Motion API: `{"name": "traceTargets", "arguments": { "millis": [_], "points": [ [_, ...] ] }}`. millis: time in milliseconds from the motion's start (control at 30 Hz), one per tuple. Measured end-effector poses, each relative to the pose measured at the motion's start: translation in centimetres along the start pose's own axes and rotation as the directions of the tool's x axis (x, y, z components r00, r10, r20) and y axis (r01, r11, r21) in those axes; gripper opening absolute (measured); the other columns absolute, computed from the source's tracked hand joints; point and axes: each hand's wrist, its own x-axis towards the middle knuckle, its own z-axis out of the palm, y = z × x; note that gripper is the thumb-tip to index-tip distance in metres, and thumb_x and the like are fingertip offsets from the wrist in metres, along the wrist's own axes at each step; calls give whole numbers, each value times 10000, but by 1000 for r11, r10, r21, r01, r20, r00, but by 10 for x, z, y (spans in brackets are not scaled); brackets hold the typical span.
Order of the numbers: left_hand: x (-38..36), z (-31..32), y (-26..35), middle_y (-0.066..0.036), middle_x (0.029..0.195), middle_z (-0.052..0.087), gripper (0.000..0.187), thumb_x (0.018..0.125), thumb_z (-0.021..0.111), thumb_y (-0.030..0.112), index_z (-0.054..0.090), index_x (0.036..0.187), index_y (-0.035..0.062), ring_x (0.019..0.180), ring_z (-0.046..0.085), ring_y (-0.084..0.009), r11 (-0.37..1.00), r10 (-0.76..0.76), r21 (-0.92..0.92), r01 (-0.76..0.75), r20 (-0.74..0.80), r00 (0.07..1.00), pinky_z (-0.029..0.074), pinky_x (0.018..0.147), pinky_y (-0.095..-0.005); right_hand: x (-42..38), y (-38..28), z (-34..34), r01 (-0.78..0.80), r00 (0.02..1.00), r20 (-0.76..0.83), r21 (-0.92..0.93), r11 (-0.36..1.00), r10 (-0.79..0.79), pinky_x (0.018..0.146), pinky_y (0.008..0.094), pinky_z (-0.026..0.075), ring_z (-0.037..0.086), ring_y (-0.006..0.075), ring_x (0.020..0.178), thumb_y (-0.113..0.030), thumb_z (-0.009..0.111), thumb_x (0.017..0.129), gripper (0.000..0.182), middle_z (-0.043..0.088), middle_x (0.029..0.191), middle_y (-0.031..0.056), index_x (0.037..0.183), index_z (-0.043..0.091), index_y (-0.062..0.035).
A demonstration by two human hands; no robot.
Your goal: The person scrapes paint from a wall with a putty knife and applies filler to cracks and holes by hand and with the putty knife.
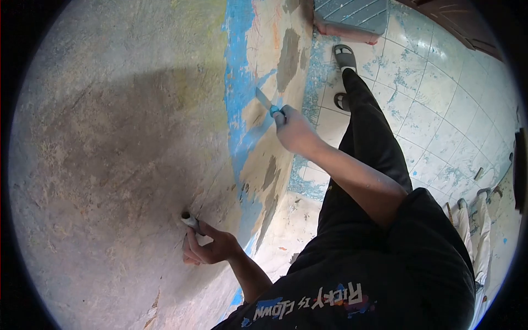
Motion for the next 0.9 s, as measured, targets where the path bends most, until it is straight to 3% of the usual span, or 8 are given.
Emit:
{"name": "traceTargets", "arguments": {
  "millis": [33, 133, 300, 433, 567, 733, 900],
  "points": [
    [0, -1, 1, -1, 870, 642, 197, 887, 787, 221, 708, 1003, 83, 839, 548, -191, 1000, 4, 5, -4, 5, 1000, 331, 795, -423, 1, -1, -4, -36, 999, 14, 28, 999, 35, 731, 501, 474, 635, 472, 807, -260, 489, 1051, 333, 630, 823, 297, 1005, 597, 51],
    [-2, 3, 3, -5, 875, 643, 194, 887, 786, 215, 710, 1008, 84, 845, 544, -193, 1000, -12, -28, 11, -4, 1000, 333, 792, -422, -6, -3, -2, 63, 997, -37, -35, 997, -64, 758, 526, 466, 613, 522, 851, -251, 490, 1048, 330, 625, 848, 320, 995, 589, 58],
    [1, 0, 8, -7, 885, 647, 182, 894, 775, 201, 711, 1017, 83, 846, 540, -200, 999, 11, -31, -10, 20, 1000, 335, 791, -421, -4, 2, 2, 33, 999, -4, 20, 999, -33, 758, 519, 469, 613, 516, 848, -263, 495, 1049, 329, 621, 844, 319, 1003, 581, 52],
    [5, 5, 16, -8, 890, 648, 180, 905, 763, 209, 712, 1023, 84, 847, 539, -205, 994, 10, -105, -8, 17, 1000, 334, 795, -422, -10, 7, 3, 65, 995, -74, -25, 998, -67, 750, 507, 470, 605, 517, 848, -262, 500, 1049, 323, 614, 844, 325, 1034, 570, 53],
    [2, -1, 13, -46, 952, 701, 205, 893, 784, 166, 712, 1049, 54, 893, 603, -224, 1000, 9, -26, -7, 64, 998, 410, 822, -426, 2, 16, 7, -4, 996, -93, 101, 995, 14, 717, 464, 469, 618, 419, 772, -263, 509, 1050, 305, 616, 811, 259, 1066, 566, 37],
    [-1, 3, 12, -44, 955, 698, 205, 894, 785, 167, 713, 1045, 49, 895, 607, -221, 1000, 5, -17, -3, 81, 997, 412, 839, -428, 5, 22, 20, -47, 998, -36, 273, 961, 59, 695, 419, 461, 596, 278, 722, -255, 523, 1049, 279, 605, 793, 173, 1078, 571, 18],
    [-1, 3, 12, -23, 916, 675, 187, 890, 784, 173, 716, 1027, 65, 874, 594, -203, 1000, 7, -11, -6, 68, 998, 373, 845, -425, 5, 6, 11, -34, 997, -58, 106, 994, 40, 735, 459, 473, 619, 395, 774, -236, 513, 1047, 277, 618, 827, 242, 1058, 555, 38]
  ]
}}
